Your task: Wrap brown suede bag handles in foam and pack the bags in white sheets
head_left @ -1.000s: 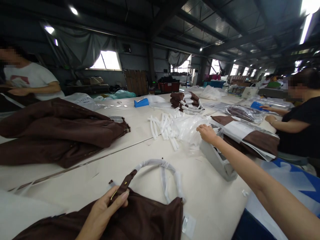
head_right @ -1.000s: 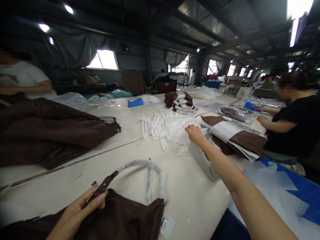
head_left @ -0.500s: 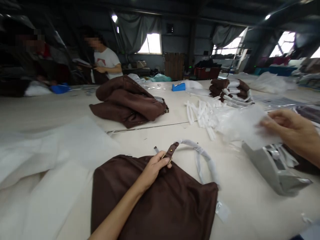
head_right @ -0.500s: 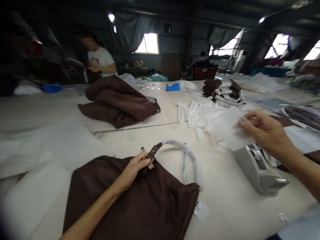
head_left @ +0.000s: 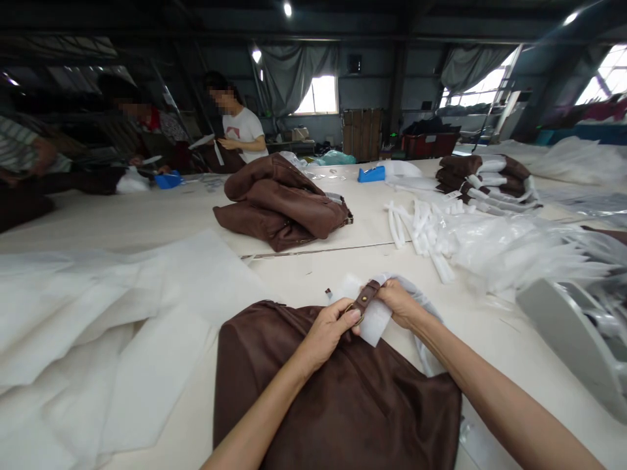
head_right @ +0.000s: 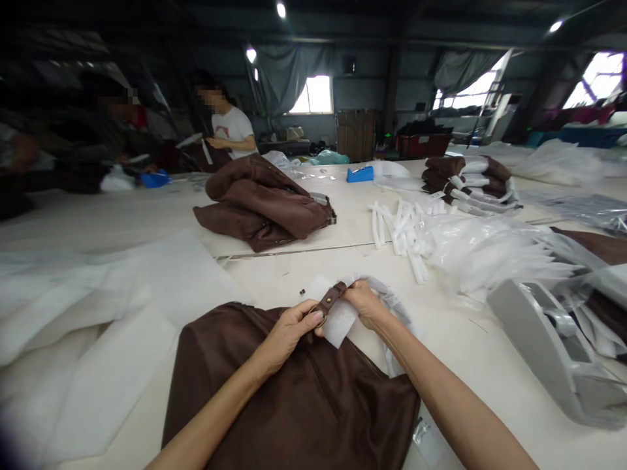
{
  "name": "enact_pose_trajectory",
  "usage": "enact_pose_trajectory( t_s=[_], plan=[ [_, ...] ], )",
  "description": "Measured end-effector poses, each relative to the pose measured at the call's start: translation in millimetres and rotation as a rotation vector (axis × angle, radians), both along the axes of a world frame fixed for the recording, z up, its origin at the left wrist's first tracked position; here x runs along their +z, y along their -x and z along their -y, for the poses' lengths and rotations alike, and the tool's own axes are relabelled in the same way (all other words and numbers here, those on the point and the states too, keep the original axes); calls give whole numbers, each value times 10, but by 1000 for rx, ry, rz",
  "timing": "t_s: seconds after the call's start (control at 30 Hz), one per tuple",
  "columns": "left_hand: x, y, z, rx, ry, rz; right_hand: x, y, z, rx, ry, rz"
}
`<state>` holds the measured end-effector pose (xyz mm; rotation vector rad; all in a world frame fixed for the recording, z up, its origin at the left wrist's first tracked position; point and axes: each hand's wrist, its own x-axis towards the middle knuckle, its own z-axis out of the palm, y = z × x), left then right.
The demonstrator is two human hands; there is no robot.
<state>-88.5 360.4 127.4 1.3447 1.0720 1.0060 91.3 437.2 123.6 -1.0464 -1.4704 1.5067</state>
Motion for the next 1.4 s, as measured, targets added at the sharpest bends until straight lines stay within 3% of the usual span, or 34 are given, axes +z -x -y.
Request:
enact_pose_trajectory(
  t_s=[0.17,0.27,0.37,0.57,0.83,0.97,1.03,1.1,1.2,1.3,1.4],
  plan=[
    [-30,-48,-18,33,57,80,44,29,-42,89,65,-123],
    [-88,-71,-47,233,140,182,50,-21,-80,179,206,-244],
    [-109,-70,-76,412,224,216,59,-51,-141,206,279,-234],
    [-42,-62,-102,227,277,366,161,-16,-177,265,257,-51],
    [-98,-102,-102,276,255,403,88,-208,-123,370,266,4],
    [-106,-118,-118,270,217,439,99,-254,-4,307,197,71],
    [-96,-113,-117,246,217,439,64,-337,119,263,104,113],
    [-83,-105,-113,218,229,433,-32,-470,259,200,-94,170],
    [-61,-99,-109,194,247,437,-209,-655,414,115,-620,384],
    [-48,-99,-101,189,261,442,-254,-686,430,34,-1163,608],
    [-57,-104,-89,198,255,424,-113,-585,337,62,-1426,643]
  ],
)
